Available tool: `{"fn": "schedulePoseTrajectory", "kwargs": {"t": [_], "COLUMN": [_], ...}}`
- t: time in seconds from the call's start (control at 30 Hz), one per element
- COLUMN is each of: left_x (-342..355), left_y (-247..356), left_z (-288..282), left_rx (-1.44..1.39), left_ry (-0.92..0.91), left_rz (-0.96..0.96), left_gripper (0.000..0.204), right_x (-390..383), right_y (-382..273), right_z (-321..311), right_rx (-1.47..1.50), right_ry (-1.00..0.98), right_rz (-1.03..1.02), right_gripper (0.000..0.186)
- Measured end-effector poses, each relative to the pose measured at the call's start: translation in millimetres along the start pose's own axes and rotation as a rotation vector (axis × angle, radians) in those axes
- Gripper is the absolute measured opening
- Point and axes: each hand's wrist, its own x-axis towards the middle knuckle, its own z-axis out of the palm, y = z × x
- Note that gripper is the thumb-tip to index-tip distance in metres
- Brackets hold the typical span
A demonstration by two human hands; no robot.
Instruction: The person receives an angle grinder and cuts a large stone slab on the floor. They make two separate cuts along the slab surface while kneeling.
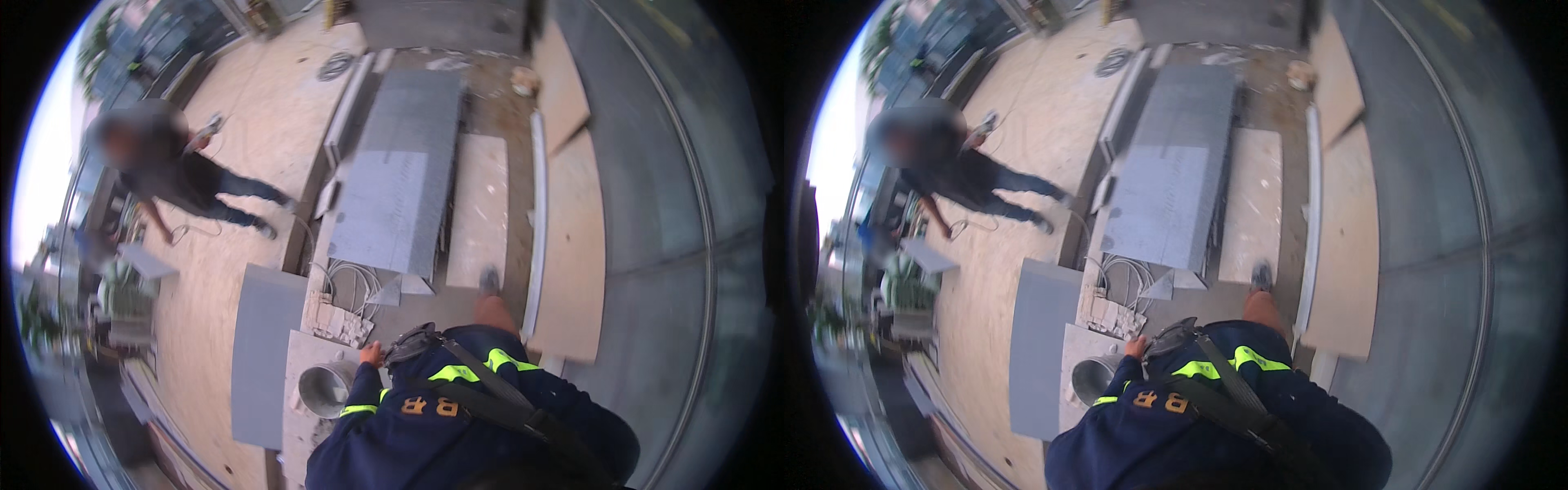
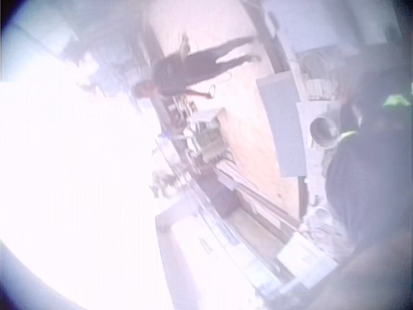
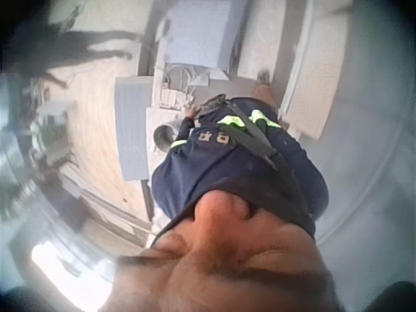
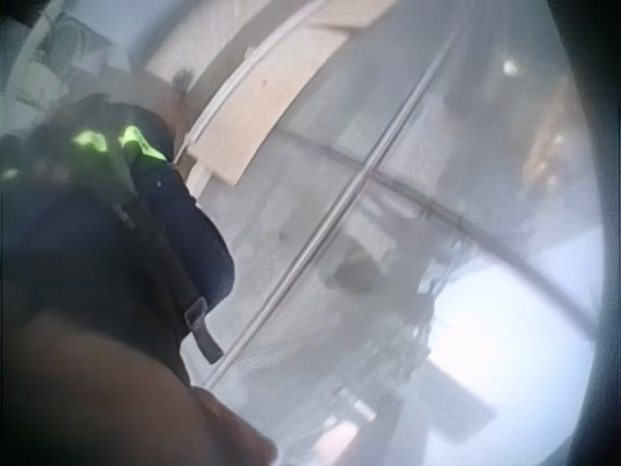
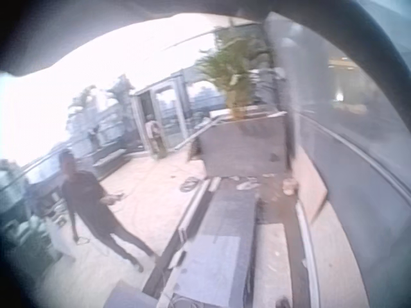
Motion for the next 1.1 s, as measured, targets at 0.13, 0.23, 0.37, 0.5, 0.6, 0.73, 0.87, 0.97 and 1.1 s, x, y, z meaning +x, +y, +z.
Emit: {"fn": "schedulePoseTrajectory", "kwargs": {"t": [0.13, 0.23, 0.37, 0.5, 0.6, 0.73, 0.87, 0.97, 1.1], "left_x": [-1, 59, 135, 210, 255, 314, 374, 404, 412], "left_y": [64, 164, 247, 318, 295, 238, 242, 271, 315], "left_z": [-8, -52, -127, -222, -287, -366, -423, -478, -499], "left_rx": [-0.471, -0.337, -0.379, -0.321, -0.41, -0.384, -0.448, -0.424, -0.425], "left_ry": [-0.209, -0.312, 0.347, 0.626, 0.792, 1.021, 1.089, 1.154, 1.15], "left_rz": [-0.597, -0.37, -0.158, -0.078, -0.171, -0.341, -0.478, -0.434, -0.325], "left_gripper": [0.043, 0.049, 0.056, 0.046, 0.049, 0.052, 0.052, 0.053, 0.053], "right_x": [99, 166, 231, 263, 278, 308, 318, 307, 320], "right_y": [62, 150, 148, 132, 64, 40, 132, 129, 109], "right_z": [-179, -357, -591, -739, -782, -755, -658, -641, -705], "right_rx": [-0.084, 0.707, 1.114, 1.105, 1.101, 0.679, -0.651, -0.313, -0.286], "right_ry": [0.141, 0.47, 0.533, 0.641, 0.582, 0.45, 0.212, -0.04, -0.081], "right_rz": [-0.061, 0.022, 0.04, -0.015, -0.151, -0.317, -0.46, -0.249, -0.164], "right_gripper": [0.045, 0.033, 0.014, 0.016, 0.02, 0.023, 0.032, 0.037, 0.026]}}
